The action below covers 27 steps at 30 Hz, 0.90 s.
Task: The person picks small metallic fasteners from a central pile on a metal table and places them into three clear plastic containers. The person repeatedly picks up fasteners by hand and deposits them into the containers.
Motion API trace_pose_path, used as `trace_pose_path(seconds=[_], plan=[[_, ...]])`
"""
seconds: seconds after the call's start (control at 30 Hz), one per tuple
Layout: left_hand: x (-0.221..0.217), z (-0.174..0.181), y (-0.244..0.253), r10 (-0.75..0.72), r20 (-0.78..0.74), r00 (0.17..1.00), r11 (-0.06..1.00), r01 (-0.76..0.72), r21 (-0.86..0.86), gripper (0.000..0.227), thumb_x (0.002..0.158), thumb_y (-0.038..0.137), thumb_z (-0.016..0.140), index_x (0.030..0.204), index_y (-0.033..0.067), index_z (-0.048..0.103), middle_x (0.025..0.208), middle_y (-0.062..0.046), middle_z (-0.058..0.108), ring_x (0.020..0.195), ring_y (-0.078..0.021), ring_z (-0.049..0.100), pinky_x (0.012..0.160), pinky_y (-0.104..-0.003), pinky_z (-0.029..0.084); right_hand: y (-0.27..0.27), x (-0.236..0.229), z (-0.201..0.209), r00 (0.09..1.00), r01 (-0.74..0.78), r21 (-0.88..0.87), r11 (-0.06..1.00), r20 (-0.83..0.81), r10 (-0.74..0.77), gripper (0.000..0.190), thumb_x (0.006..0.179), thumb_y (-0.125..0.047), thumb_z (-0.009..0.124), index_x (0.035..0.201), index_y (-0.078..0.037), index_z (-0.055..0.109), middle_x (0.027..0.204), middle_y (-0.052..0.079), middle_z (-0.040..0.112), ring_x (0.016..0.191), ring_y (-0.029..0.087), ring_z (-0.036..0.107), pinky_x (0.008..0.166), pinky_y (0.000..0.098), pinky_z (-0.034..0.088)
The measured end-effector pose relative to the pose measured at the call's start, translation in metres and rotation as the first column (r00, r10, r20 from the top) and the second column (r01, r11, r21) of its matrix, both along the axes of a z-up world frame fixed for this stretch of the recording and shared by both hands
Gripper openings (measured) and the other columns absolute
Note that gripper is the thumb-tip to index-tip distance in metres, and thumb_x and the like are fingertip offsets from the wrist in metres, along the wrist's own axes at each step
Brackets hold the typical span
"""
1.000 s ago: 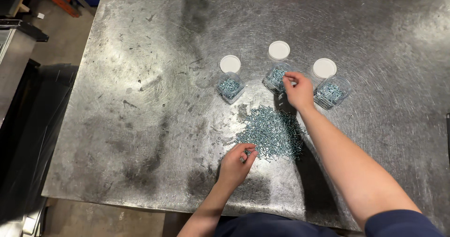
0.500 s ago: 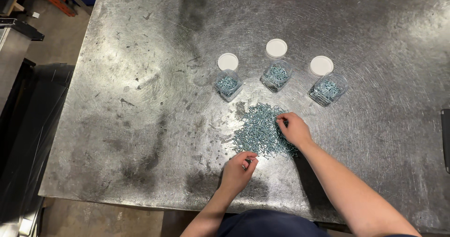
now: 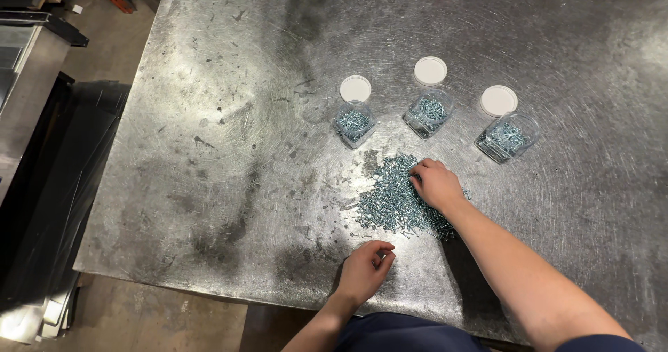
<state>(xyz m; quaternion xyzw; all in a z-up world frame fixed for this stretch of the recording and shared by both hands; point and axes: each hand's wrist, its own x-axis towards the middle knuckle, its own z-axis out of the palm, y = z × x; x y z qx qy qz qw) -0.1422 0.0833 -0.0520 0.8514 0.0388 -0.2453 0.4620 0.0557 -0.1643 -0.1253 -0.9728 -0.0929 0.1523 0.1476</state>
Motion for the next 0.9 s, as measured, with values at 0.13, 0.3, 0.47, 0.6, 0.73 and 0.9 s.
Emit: trace_pose_path(seconds=[0.13, 0.3, 0.47, 0.6, 0.73, 0.9], plan=[[0.004, -0.002, 0.002, 0.012, -0.030, 0.999, 1.000, -0.011, 0.007, 0.031, 0.107, 0.045, 0.070, 0.131, 0.0281, 0.080, 0.118, 0.010, 0.083, 0.085, -0.0125, 0.072, 0.084, -0.038, 0.060, 0.003, 0.004, -0.006, 0.999, -0.012, -0.047, 0.999, -0.036, 0.010, 0.032, 0.112, -0.037, 0.067, 0.135, -0.019, 0.079, 0.135, 0.005, 0.074, 0.130, 0.033, 0.068, 0.095, 0.0575, 0.067], [0.009, 0.002, -0.002, 0.004, -0.010, 1.000, 1.000, -0.004, -0.003, 0.030, 0.107, 0.044, 0.069, 0.130, 0.0286, 0.081, 0.120, 0.009, 0.082, 0.087, -0.0132, 0.073, 0.084, -0.038, 0.060, 0.003, 0.004, -0.010, 0.999, -0.018, -0.070, 0.997, -0.040, 0.015, 0.022, 0.111, -0.031, 0.068, 0.122, -0.019, 0.083, 0.131, 0.002, 0.075, 0.127, 0.030, 0.066, 0.089, 0.0547, 0.068], [0.013, -0.001, -0.007, -0.011, 0.035, 0.999, 1.000, 0.012, -0.017, 0.026, 0.107, 0.042, 0.071, 0.127, 0.0300, 0.081, 0.114, 0.010, 0.080, 0.085, -0.0128, 0.071, 0.085, -0.037, 0.059, -0.001, -0.005, -0.008, 1.000, -0.003, -0.028, 1.000, 0.017, 0.003, 0.022, 0.112, -0.029, 0.067, 0.124, -0.015, 0.080, 0.130, 0.005, 0.075, 0.122, 0.032, 0.067, 0.090, 0.0555, 0.067], [0.022, -0.007, -0.012, 0.019, 0.044, 0.999, 0.998, -0.016, -0.062, 0.023, 0.106, 0.038, 0.071, 0.123, 0.0282, 0.083, 0.116, 0.011, 0.083, 0.077, -0.0121, 0.071, 0.075, -0.035, 0.056, 0.007, -0.034, 0.038, 0.963, 0.267, 0.252, 0.930, -0.096, -0.250, 0.022, 0.116, -0.031, 0.060, 0.117, -0.015, 0.075, 0.128, 0.006, 0.077, 0.111, 0.028, 0.074, 0.090, 0.0494, 0.061], [0.038, 0.006, -0.026, 0.160, -0.054, 0.986, 0.969, -0.167, -0.183, 0.048, 0.107, 0.043, 0.064, 0.142, 0.0165, 0.081, 0.118, 0.001, 0.088, 0.064, -0.0068, 0.061, 0.067, -0.030, 0.049, 0.018, -0.083, 0.038, 0.886, 0.461, 0.472, 0.752, -0.299, -0.356, 0.034, 0.110, -0.036, 0.066, 0.131, -0.012, 0.077, 0.132, 0.005, 0.083, 0.123, 0.024, 0.076, 0.115, 0.0433, 0.059], [0.044, -0.024, -0.044, 0.364, -0.141, 0.920, 0.805, -0.388, -0.449, 0.042, 0.109, 0.026, 0.078, 0.145, 0.0055, 0.079, 0.125, -0.019, 0.082, 0.080, -0.0135, 0.076, 0.063, -0.025, 0.065, 0.029, -0.144, 0.032, 0.816, 0.576, 0.623, 0.529, -0.395, -0.423, 0.023, 0.110, -0.027, 0.075, 0.126, -0.011, 0.083, 0.086, 0.007, 0.074, 0.087, 0.021, 0.071, 0.078, 0.0387, 0.063]])
